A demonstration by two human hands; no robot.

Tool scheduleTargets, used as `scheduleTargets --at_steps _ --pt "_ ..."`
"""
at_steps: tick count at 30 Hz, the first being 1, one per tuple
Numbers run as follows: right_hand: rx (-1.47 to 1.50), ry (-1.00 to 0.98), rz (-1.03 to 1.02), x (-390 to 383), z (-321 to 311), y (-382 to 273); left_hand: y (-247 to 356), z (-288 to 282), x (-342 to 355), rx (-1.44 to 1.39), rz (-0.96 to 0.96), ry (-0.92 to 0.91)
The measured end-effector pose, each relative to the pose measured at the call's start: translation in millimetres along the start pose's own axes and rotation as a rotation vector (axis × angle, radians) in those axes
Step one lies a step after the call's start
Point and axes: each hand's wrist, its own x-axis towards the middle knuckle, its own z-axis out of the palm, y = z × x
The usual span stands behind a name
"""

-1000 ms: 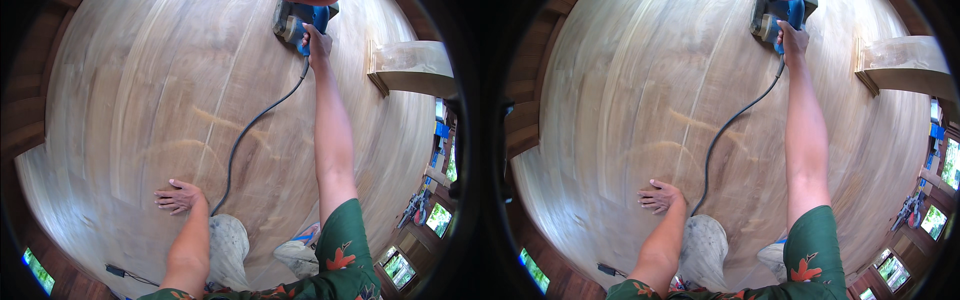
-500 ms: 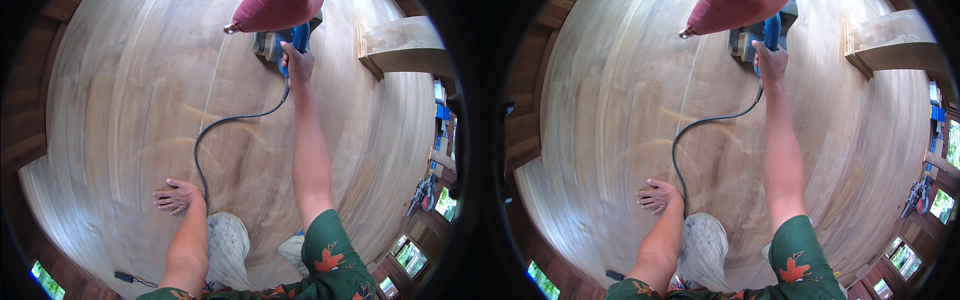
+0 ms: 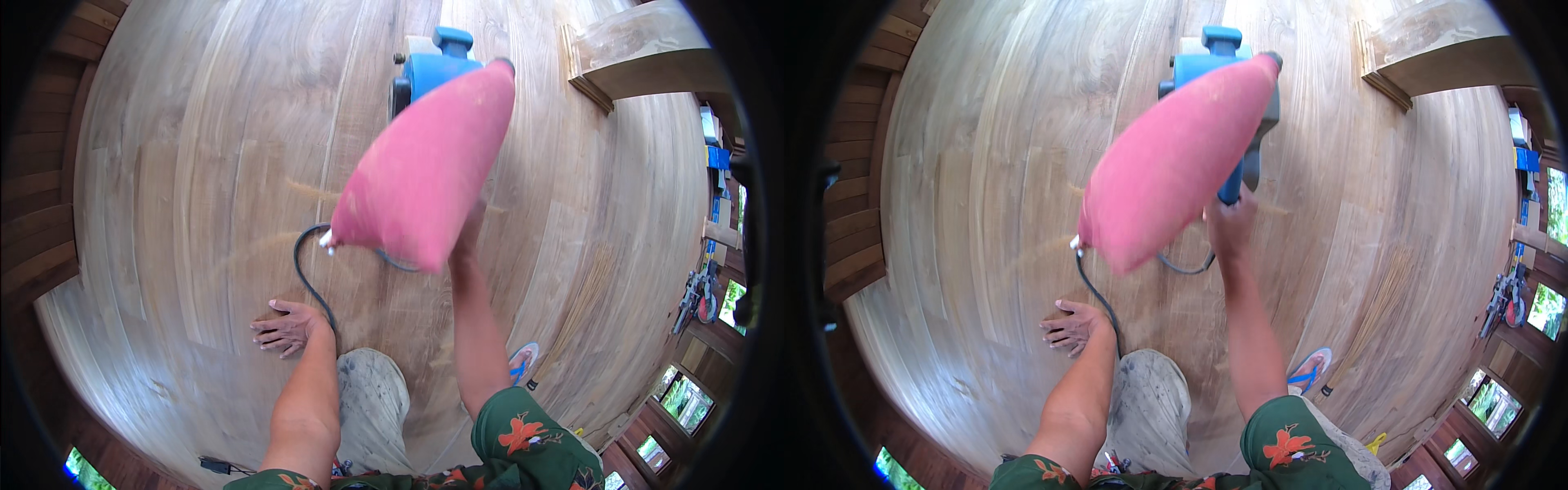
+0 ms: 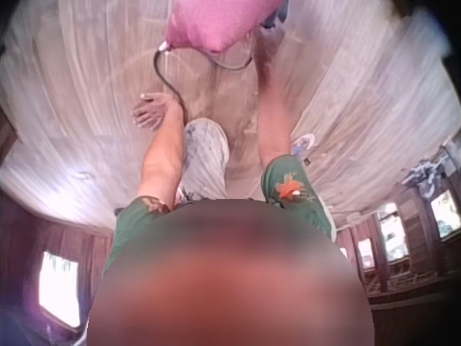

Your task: The person sweeps a wooden floor with a straw broom, then uses an electric sander to smooth the surface. The person moves across the floor on their knees, sweeping debris and sanding in sections.

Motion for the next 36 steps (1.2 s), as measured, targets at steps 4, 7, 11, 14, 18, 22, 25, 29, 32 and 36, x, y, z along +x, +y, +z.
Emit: scheduleTargets --at_steps 4,7,11,14,18,22,25,29,32,36 --pt "-0.18 -0.019 -0.071 -76 -34 31 1 -2 0 0.014 -0.001 -0.005" --pt "-0.305 -0.021 -0.121 -123 -52 54 2 -3 1 0.02 -0.005 -0.009" --pt "-0.26 -0.009 -0.109 -134 -58 60 2 -4 1 0.015 -0.001 -0.021" --pt "-0.211 -0.004 -0.161 -99 -48 44 2 -5 0 0.01 -0.002 -0.006" --pt "-0.066 0.01 -0.156 -9 -17 6 3 -7 -1 0.006 -0.005 -0.008" --pt "0.091 -0.008 0.016 110 24 -24 3 -7 0 0.025 -0.007 -0.047" --pt "0.073 -0.038 -0.018 197 50 -39 2 -8 0 0.045 -0.005 -0.05" --pt "0.055 -0.095 -0.044 278 70 -53 1 -10 0 0.048 -0.002 -0.071" --pt "0.069 -0.113 -0.033 303 71 -57 2 -11 0 0.059 -0.001 -0.082" --pt "0.064 -0.085 -0.013 300 62 -54 0 -10 1 0.067 0.01 -0.082"
